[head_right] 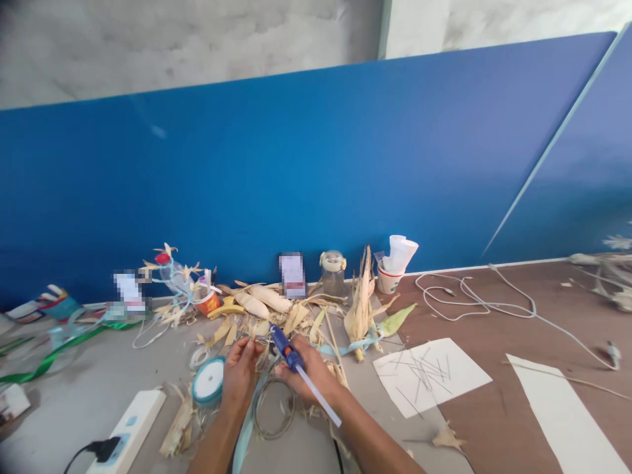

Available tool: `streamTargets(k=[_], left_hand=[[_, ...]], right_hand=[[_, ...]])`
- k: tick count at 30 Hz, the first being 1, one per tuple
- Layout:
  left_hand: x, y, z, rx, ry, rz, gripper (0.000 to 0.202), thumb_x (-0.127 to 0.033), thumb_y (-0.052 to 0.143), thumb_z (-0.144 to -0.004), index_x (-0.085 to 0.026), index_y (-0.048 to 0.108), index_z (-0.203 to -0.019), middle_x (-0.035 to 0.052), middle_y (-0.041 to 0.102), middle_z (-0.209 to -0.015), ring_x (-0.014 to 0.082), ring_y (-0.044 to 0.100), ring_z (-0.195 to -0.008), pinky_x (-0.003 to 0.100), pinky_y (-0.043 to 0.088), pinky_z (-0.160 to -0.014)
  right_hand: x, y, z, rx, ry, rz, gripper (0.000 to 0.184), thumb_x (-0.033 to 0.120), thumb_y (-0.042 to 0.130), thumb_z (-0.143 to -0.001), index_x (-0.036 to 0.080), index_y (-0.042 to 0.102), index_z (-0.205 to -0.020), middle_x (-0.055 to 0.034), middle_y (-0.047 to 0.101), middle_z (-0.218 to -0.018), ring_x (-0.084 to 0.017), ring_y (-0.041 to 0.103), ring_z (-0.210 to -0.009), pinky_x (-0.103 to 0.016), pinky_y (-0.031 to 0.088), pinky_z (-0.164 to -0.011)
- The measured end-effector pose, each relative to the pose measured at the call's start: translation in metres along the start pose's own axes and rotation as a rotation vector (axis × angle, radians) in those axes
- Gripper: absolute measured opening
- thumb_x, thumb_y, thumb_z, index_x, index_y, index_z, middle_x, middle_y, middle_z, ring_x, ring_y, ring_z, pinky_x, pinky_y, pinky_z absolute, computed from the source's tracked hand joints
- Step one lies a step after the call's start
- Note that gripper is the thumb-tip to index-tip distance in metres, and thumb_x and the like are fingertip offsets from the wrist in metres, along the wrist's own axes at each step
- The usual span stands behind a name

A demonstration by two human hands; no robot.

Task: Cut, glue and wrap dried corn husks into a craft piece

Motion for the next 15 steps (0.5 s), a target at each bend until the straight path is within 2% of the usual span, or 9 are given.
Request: streamTargets(k=[3, 6, 10, 15], left_hand=[[0.001, 0.002, 0.000, 0.025, -0.013, 0.034, 0.033, -0.041, 0.077, -0.064, -0.018, 0.064, -0.083, -0.0014, 0.066, -0.067, 0.0132, 0.061, -0.064, 0.028, 0.048, -0.071], [0.000, 0.003, 0.000, 0.015, -0.012, 0.056, 0.032, -0.040, 0.079, -0.062, -0.018, 0.064, -0.081, -0.0014, 0.067, -0.067, 0.0126, 0.060, -0.063, 0.028, 0.048, -0.070], [-0.002, 0.005, 0.001, 0.005, -0.019, 0.088, 0.036, -0.041, 0.082, -0.057, -0.018, 0.063, -0.078, -0.0014, 0.067, -0.066, 0.0129, 0.061, -0.061, 0.030, 0.049, -0.070], [-0.002, 0.008, 0.001, 0.011, -0.041, 0.111, 0.037, -0.040, 0.083, -0.053, -0.017, 0.064, -0.075, -0.0009, 0.067, -0.063, 0.0139, 0.061, -0.061, 0.030, 0.049, -0.070]], right_hand=[[0.002, -0.005, -0.002, -0.026, -0.016, 0.212, 0.015, 0.028, 0.059, -0.071, 0.020, 0.047, -0.075, -0.0004, 0.047, -0.081, -0.016, 0.049, -0.074, -0.028, 0.042, -0.069], [-0.008, -0.016, -0.004, -0.066, 0.115, 0.453, 0.014, 0.021, 0.057, -0.071, 0.019, 0.049, -0.082, -0.0041, 0.050, -0.090, -0.017, 0.052, -0.075, -0.028, 0.041, -0.069], [-0.030, -0.031, 0.000, -0.017, 0.329, 0.753, 0.025, 0.024, 0.056, -0.074, 0.014, 0.054, -0.096, -0.0109, 0.053, -0.102, -0.021, 0.059, -0.077, -0.031, 0.041, -0.069], [-0.048, -0.046, 0.011, 0.003, 0.443, 0.926, 0.030, 0.024, 0.056, -0.074, 0.012, 0.057, -0.101, -0.0139, 0.055, -0.105, -0.026, 0.063, -0.085, -0.033, 0.043, -0.070]])
Point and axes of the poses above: each hand's wrist, its own z-axis away from the middle knuckle, its own y-axis out of the palm, x = y × z, the point moved 8 cm from there along -z, towards the middle knuckle
